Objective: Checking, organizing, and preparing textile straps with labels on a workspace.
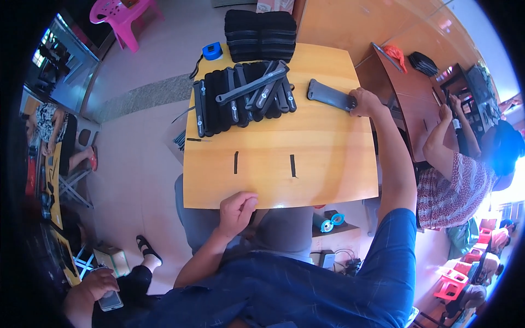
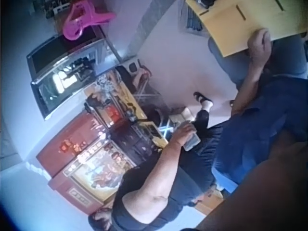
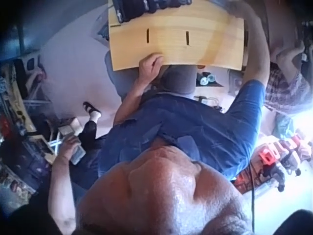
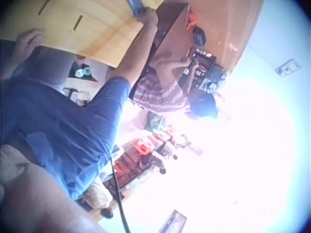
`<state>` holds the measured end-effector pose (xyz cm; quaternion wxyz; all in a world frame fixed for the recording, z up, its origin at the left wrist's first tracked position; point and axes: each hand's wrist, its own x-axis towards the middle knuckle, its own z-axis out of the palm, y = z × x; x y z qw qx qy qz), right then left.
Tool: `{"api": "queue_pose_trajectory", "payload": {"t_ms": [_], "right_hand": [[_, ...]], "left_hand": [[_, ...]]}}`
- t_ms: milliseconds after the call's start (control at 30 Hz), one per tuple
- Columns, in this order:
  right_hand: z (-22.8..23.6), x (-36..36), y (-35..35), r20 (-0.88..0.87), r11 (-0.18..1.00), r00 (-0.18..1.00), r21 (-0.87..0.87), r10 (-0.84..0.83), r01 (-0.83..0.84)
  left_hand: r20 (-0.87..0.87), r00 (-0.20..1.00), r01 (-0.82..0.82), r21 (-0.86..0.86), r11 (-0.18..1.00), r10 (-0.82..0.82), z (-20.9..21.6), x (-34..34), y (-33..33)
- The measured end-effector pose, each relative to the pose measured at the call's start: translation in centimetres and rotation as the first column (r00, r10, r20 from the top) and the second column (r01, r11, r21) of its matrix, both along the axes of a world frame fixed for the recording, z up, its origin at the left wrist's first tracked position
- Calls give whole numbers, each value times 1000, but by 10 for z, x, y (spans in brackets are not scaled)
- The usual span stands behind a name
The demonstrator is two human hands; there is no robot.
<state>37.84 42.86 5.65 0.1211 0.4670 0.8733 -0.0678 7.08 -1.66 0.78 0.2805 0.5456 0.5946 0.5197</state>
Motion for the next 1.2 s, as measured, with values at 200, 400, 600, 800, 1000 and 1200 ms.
{"api": "queue_pose_trajectory", "payload": {"t_ms": [200, 400, 600, 800, 1000, 1200], "right_hand": [[0, -22, -31, 39, 951, 997, 304, -69, 54], [79, -98, -133, -363, 952, 882, 67, 301, -297], [198, -172, -339, -575, 621, 466, 94, 672, -778], [245, -176, -438, -343, 393, 261, 403, 902, -826], [256, -162, -474, -495, 651, 532, 95, 687, -753], [287, -141, -480, -360, 833, 816, -156, 453, -531]], "left_hand": [[28, 999, -19, 1, 1000, 19, 0, 1, -3], [-17, 1000, -14, 85, 996, 15, -1, 2, -1], [-128, 991, -38, 80, 996, 48, -35, 0, -10], [3, 1000, 7, -3, 1000, -7, -25, 0, -2], [73, 997, 1, 60, 998, -5, -30, 8, 7], [95, 995, 15, -2, 1000, -15, -36, -5, -7]]}}
